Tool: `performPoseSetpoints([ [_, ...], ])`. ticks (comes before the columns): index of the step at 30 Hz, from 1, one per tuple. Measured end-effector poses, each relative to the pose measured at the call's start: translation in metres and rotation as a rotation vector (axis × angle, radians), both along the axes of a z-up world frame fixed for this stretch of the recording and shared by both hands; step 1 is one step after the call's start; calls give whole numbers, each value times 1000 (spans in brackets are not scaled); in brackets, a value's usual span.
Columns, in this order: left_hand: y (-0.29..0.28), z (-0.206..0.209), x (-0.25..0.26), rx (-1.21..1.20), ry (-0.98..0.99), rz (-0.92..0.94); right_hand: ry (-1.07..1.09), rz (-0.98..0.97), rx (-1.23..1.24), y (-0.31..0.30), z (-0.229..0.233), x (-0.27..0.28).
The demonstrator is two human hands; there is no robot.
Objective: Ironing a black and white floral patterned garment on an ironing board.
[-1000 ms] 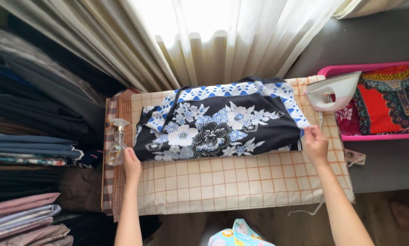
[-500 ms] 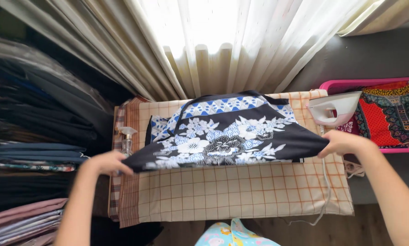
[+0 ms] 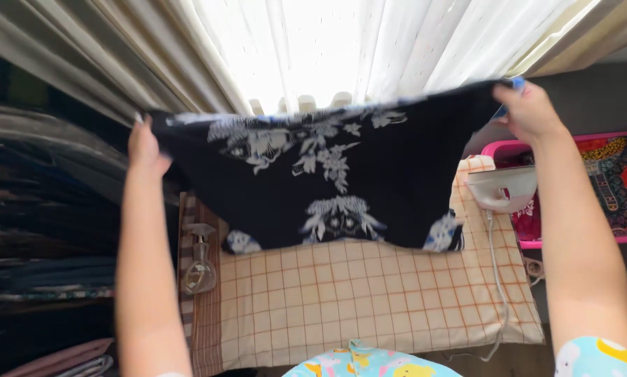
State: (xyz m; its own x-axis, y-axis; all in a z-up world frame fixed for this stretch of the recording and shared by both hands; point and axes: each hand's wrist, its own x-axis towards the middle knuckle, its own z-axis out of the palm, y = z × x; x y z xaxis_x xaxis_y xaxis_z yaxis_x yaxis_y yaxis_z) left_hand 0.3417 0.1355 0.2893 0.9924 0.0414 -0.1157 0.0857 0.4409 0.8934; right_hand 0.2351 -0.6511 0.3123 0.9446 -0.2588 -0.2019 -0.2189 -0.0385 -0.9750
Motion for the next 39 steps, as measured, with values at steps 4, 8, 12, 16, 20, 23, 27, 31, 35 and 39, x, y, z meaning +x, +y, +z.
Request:
performPoseSetpoints([
  [4, -25, 43, 20, 463, 223, -477, -392, 81, 384, 18, 56, 19],
  [8, -18, 96, 19, 559, 136, -410, -450, 133, 358, 1, 97, 11],
  [12, -27, 144, 7, 296, -232, -127, -464, 14, -390, -45, 99, 19],
  [16, -17, 144, 3, 748, 350, -192, 258, 61, -780, -22, 135, -10],
  [20, -14, 197, -62, 1187, 493, -619, 577, 280, -455, -48, 135, -38],
  [23, 21, 187, -71, 1195, 608, -753, 686, 476, -400, -61, 131, -54],
  [27, 53, 166, -68, 587, 196, -561, 446, 612, -228, -123, 85, -54],
  [31, 43, 156, -56, 353, -70, -203, 61, 352, -54, -62, 102, -62],
  [35, 45, 121, -11, 282, -68, -22, 366, 215, -397, 19, 146, -61],
  [39, 46, 107, 21, 200, -109, 125, 437, 309, -491, -16, 136, -37],
])
